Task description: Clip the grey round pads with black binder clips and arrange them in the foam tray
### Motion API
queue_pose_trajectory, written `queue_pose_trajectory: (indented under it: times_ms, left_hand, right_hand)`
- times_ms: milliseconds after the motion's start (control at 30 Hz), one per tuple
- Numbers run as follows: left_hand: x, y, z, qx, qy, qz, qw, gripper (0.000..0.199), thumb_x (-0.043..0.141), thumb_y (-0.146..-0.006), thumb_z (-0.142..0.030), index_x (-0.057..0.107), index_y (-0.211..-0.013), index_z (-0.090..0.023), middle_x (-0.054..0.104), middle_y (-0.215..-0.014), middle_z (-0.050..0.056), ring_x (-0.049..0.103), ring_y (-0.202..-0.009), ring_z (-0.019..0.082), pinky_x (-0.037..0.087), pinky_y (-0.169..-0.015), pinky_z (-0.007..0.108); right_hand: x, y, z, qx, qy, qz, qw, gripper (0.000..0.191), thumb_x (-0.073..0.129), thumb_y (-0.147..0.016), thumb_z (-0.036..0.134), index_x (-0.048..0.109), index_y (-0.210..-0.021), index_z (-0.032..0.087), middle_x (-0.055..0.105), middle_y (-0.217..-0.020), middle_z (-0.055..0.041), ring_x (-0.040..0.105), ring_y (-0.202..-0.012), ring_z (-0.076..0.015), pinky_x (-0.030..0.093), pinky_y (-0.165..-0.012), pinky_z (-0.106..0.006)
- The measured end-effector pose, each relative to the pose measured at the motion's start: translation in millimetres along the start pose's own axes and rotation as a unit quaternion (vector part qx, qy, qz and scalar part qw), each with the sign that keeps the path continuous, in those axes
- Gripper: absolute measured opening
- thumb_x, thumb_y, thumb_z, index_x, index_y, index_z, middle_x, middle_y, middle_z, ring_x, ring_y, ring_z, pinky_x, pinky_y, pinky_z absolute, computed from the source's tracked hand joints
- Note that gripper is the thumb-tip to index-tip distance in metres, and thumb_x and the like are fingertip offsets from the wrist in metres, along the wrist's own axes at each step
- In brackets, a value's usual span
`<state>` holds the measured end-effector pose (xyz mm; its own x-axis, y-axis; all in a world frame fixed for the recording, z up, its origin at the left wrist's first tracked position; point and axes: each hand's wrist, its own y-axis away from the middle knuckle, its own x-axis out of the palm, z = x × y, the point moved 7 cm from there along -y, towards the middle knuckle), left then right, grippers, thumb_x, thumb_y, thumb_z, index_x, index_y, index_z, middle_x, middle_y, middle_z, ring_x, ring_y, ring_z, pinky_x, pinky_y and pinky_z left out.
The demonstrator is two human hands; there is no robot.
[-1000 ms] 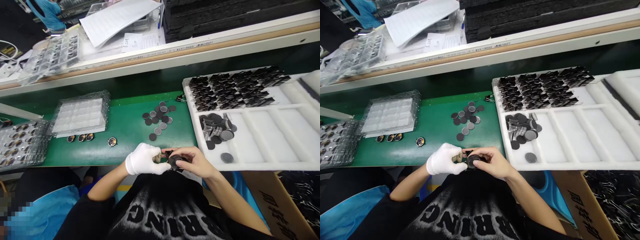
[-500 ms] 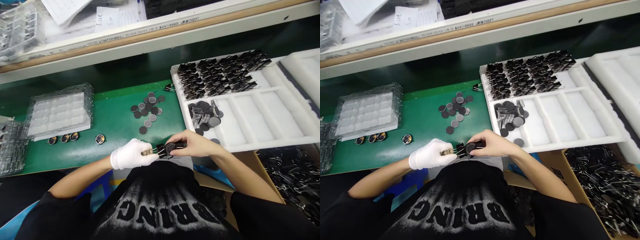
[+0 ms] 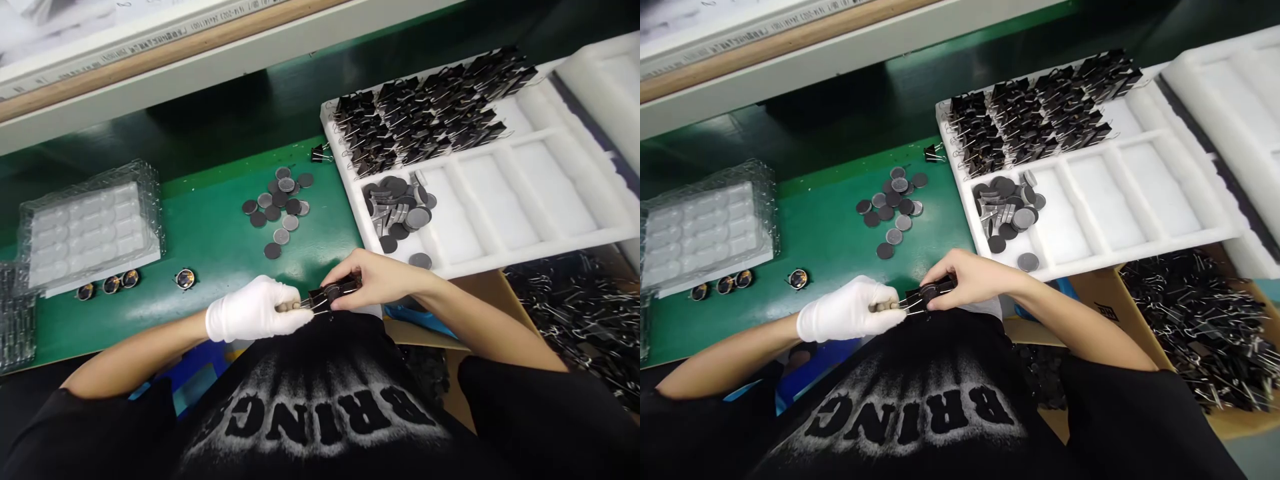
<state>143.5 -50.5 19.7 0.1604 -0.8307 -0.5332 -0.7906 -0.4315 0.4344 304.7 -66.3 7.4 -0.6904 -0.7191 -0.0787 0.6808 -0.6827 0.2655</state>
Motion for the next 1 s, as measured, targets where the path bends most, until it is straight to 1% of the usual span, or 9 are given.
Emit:
queue_pose_trajectory:
  times_ms: [133, 233, 333, 433, 500, 633, 800, 900, 1000]
  left_hand:
    - [-2.4, -2.5, 0.3, -0.010, -0.008, 0.015, 1.000, 0.041, 0.056, -0.092, -0.050, 0.053, -0.065, -0.019, 0.049, -0.052, -0.006, 0.041, -0.049, 0.007, 0.030, -0.051, 0.021]
    - [-0.2, -8.9, 2.2, -0.041, 0.106, 0.035, 0.993, 0.055, 0.034, -0.101, -0.057, 0.063, -0.076, -0.018, 0.066, -0.064, 0.001, 0.056, -0.055, 0.010, 0.041, -0.057, 0.023]
    - [12.2, -20.5, 3.5, -0.101, 0.251, 0.071, 0.960, 0.073, 0.019, -0.101, -0.065, 0.065, -0.074, -0.015, 0.071, -0.067, 0.007, 0.063, -0.054, 0.013, 0.043, -0.054, 0.024]
    - [12.4, -38.1, -2.4, -0.098, 0.275, 0.039, 0.956, 0.063, 0.039, -0.097, -0.069, 0.062, -0.071, -0.016, 0.068, -0.060, 0.005, 0.061, -0.050, 0.013, 0.040, -0.049, 0.024]
    - [2.9, -49.4, -7.7, -0.077, 0.252, -0.018, 0.965, 0.053, 0.048, -0.095, -0.065, 0.059, -0.073, -0.017, 0.068, -0.063, 0.003, 0.062, -0.053, 0.013, 0.043, -0.054, 0.023]
    - [-13.2, -66.2, -20.2, -0.058, 0.157, -0.078, 0.983, 0.044, 0.053, -0.095, -0.058, 0.055, -0.076, -0.019, 0.069, -0.071, -0.001, 0.064, -0.062, 0.013, 0.046, -0.062, 0.024]
    - [-16.9, -84.6, -45.0, 0.000, -0.031, -0.095, 0.995, 0.041, 0.054, -0.095, -0.054, 0.056, -0.072, -0.020, 0.055, -0.061, -0.005, 0.045, -0.056, 0.010, 0.030, -0.055, 0.024]
    - [-11.9, -94.6, -59.9, 0.057, -0.095, -0.073, 0.991, 0.043, 0.054, -0.095, -0.052, 0.057, -0.069, -0.019, 0.046, -0.059, -0.006, 0.035, -0.055, 0.008, 0.027, -0.055, 0.026]
    - [-11.1, -103.6, -68.7, 0.085, -0.128, -0.049, 0.987, 0.044, 0.051, -0.098, -0.053, 0.063, -0.072, -0.019, 0.049, -0.059, -0.005, 0.037, -0.054, 0.009, 0.028, -0.056, 0.026]
  right_hand:
    - [-0.5, 5.0, 3.4, -0.024, 0.040, -0.022, 0.999, 0.023, 0.073, -0.084, 0.030, 0.081, -0.100, 0.016, 0.075, -0.080, -0.0005, 0.064, -0.067, -0.0132, 0.045, -0.059, -0.022]
    - [-4.5, 16.6, 19.3, -0.130, 0.174, -0.118, 0.969, 0.019, 0.067, -0.091, 0.023, 0.079, -0.106, 0.018, 0.079, -0.094, -0.0031, 0.072, -0.079, -0.0160, 0.051, -0.068, -0.025]
    - [1.7, 38.1, 37.7, -0.262, 0.408, -0.234, 0.843, 0.023, 0.060, -0.097, 0.015, 0.075, -0.113, 0.022, 0.079, -0.109, -0.0070, 0.074, -0.098, -0.0207, 0.051, -0.074, -0.031]
    - [4.3, 58.2, 41.5, -0.299, 0.526, -0.299, 0.738, 0.033, 0.059, -0.098, 0.014, 0.067, -0.129, 0.026, 0.077, -0.119, -0.0068, 0.071, -0.112, -0.0230, 0.052, -0.081, -0.036]
    - [-10.0, 69.4, 38.8, -0.254, 0.506, -0.337, 0.753, 0.050, 0.066, -0.097, 0.027, 0.054, -0.146, 0.027, 0.070, -0.135, -0.0100, 0.064, -0.126, -0.0277, 0.053, -0.094, -0.043]
    - [-47.1, 86.5, 19.4, -0.108, 0.297, -0.362, 0.877, 0.087, 0.075, -0.088, 0.049, 0.032, -0.161, 0.025, 0.059, -0.149, -0.0136, 0.059, -0.134, -0.0311, 0.052, -0.106, -0.046]
    - [-65.5, 90.5, -4.1, -0.005, 0.143, -0.319, 0.937, 0.041, 0.076, -0.086, 0.040, 0.072, -0.123, 0.022, 0.078, -0.114, -0.0067, 0.073, -0.102, -0.0248, 0.058, -0.090, -0.034]
    - [-68.1, 89.6, -9.9, -0.004, 0.119, -0.271, 0.955, 0.023, 0.078, -0.084, 0.034, 0.078, -0.102, 0.019, 0.079, -0.095, -0.0039, 0.072, -0.085, -0.0210, 0.055, -0.075, -0.029]
    - [-67.9, 91.8, -10.3, -0.024, 0.112, -0.252, 0.961, 0.022, 0.076, -0.085, 0.033, 0.078, -0.101, 0.018, 0.079, -0.095, -0.0035, 0.071, -0.085, -0.0204, 0.054, -0.076, -0.029]
